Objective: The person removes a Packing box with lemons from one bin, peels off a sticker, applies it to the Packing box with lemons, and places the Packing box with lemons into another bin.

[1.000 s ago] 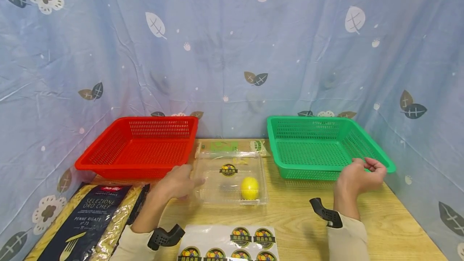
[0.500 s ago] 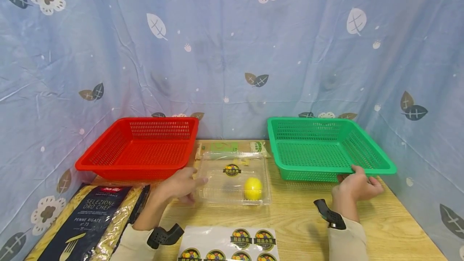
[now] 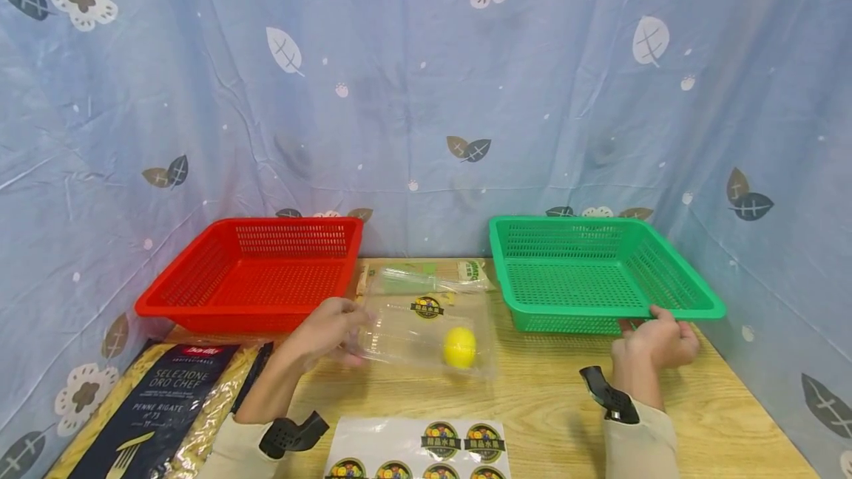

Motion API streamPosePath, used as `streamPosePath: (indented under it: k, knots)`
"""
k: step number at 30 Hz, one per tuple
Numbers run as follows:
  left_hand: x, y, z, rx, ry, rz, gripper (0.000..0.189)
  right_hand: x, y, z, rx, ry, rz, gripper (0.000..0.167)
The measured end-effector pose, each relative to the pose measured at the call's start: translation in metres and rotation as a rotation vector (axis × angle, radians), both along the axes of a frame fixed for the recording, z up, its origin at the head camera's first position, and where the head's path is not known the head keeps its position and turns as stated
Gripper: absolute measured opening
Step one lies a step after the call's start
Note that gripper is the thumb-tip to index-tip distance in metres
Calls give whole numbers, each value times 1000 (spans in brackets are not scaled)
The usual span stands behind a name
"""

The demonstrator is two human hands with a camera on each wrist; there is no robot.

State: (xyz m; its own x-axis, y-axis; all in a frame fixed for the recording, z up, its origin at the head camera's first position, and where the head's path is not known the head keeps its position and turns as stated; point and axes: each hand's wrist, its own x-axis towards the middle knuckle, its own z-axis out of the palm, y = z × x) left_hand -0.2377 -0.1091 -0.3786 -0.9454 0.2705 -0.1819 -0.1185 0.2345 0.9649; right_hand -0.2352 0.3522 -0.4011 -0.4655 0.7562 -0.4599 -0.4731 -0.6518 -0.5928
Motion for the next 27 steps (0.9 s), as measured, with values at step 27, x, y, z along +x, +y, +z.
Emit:
streamPosePath:
  k: [27]
  knots:
    - [-15,17,40,166,184,185,32,2,-3,-7,4,84,-19,22]
